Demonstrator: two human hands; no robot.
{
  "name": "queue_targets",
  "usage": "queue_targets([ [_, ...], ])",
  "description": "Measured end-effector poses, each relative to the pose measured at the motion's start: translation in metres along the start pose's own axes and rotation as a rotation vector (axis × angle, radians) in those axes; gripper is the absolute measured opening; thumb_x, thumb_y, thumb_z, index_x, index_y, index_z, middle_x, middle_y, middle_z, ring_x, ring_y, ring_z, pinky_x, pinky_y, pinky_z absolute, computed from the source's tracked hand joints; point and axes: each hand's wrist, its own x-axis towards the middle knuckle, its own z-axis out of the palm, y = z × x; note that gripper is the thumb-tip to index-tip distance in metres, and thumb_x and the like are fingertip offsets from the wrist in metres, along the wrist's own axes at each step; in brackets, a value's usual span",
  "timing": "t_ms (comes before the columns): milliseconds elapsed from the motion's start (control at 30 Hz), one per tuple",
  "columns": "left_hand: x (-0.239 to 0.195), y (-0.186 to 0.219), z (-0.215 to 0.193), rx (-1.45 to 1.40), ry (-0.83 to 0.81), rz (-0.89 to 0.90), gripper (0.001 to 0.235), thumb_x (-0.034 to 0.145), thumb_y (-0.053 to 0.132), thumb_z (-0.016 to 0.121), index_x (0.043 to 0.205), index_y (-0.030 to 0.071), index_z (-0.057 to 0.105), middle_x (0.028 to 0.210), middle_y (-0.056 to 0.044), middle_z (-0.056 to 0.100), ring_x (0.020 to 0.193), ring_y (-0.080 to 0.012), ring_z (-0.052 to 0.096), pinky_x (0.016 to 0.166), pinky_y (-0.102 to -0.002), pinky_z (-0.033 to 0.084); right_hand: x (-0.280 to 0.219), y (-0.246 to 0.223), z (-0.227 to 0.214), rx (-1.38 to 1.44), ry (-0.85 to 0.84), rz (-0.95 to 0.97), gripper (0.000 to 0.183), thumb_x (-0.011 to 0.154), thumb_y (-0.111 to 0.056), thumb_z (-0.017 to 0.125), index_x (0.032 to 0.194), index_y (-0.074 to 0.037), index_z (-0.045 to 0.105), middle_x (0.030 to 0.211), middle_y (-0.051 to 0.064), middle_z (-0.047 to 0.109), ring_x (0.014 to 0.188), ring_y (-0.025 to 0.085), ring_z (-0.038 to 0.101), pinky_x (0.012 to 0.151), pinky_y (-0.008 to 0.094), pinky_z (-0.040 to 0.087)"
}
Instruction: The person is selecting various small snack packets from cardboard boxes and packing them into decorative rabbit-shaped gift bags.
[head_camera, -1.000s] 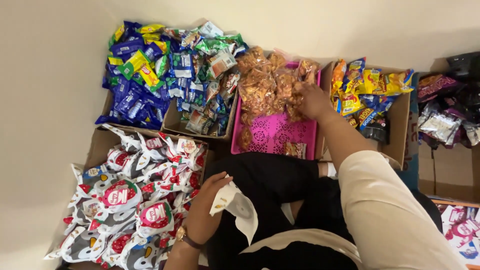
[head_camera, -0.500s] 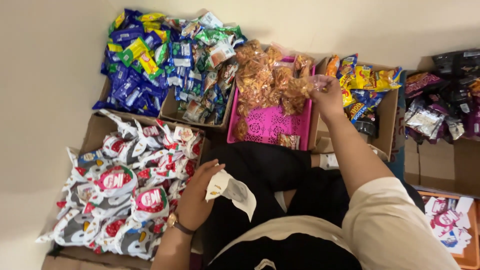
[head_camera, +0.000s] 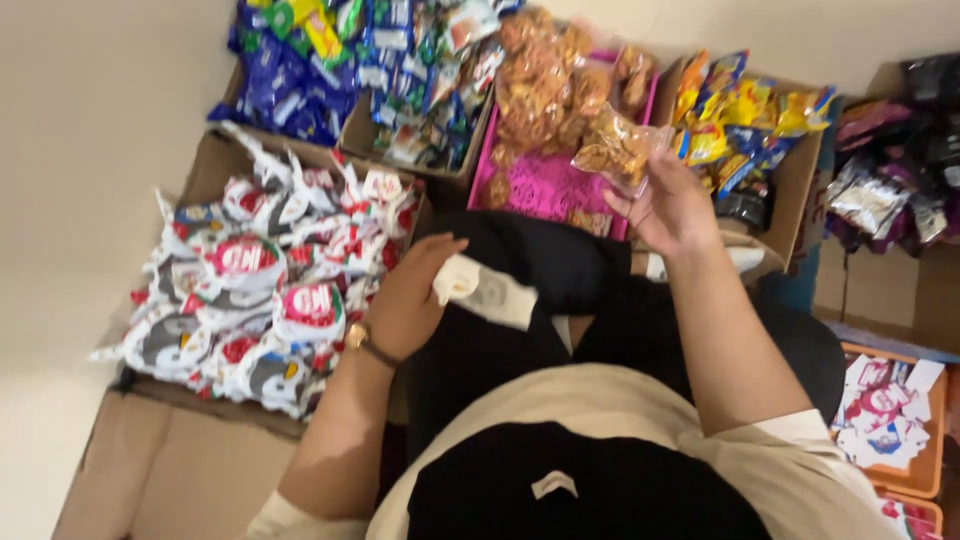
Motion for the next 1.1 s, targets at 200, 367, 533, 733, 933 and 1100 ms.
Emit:
queue_targets([
  [200,-0.001,0.015,0.000,-0.020,-0.054,-0.064,0.049,0.094,-0.005,0.054,0.139,0.013,0.062,0.138,-0.020,0.058,0.123,-0.0439,0.061,0.101,-0.045,0.054,-0.036,0.021,0.002,-0.104,-0.122,0.067,0.029,0.090,-0.010,0.069,0.118,-0.008,0.061,0.113,0.015,0.072,0.097,0.031,0.076,0.084,0.049,0.065],
  [367,-0.006,0.021,0.003,-0.001,-0.070,-0.065,0.046,0.095,-0.001,0.057,0.139,0.012,0.062,0.139,-0.021,0.058,0.122,-0.0442,0.062,0.099,-0.045,0.055,-0.084,0.030,0.072,-0.388,-0.390,-0.091,0.041,0.076,0.006,0.080,0.110,-0.001,0.057,0.120,0.024,0.065,0.106,0.032,0.071,0.086,0.042,0.063],
  [533,-0.009,0.027,0.003,-0.002,-0.132,-0.092,0.049,0.097,0.002,0.058,0.144,0.013,0.057,0.144,-0.024,0.053,0.125,-0.0466,0.059,0.101,-0.048,0.055,-0.114,0.020,0.109,-0.619,-0.597,-0.033,0.036,0.081,0.003,0.080,0.109,-0.004,0.059,0.131,0.019,0.067,0.117,0.022,0.067,0.096,0.033,0.056],
  [733,-0.012,0.043,0.000,0.059,-0.178,-0.149,0.048,0.100,0.007,0.057,0.147,0.013,0.055,0.148,-0.025,0.051,0.128,-0.0459,0.057,0.102,-0.051,0.053,-0.125,0.019,0.130,-1.132,-0.545,-0.145,0.028,0.080,-0.006,0.081,0.105,-0.003,0.069,0.120,0.018,0.075,0.113,0.036,0.071,0.092,0.043,0.055],
  [933,-0.012,0.043,0.000,0.078,-0.223,-0.164,0.051,0.099,0.005,0.053,0.150,0.011,0.052,0.150,-0.026,0.049,0.132,-0.0472,0.054,0.106,-0.051,0.049,-0.109,0.042,0.119,-1.349,-0.575,-0.639,0.022,0.085,-0.018,0.082,0.105,-0.018,0.073,0.120,0.001,0.073,0.103,0.024,0.068,0.085,0.033,0.054],
  [1100,-0.010,0.043,0.005,0.054,-0.281,-0.184,0.054,0.098,0.006,0.052,0.151,0.014,0.050,0.153,-0.025,0.047,0.135,-0.0463,0.051,0.109,-0.051,0.047,-0.107,0.057,0.121,-1.518,-0.822,-0.710,0.013,0.089,-0.015,0.070,0.099,-0.019,0.077,0.118,0.004,0.072,0.092,0.027,0.064,0.073,0.036,0.053],
])
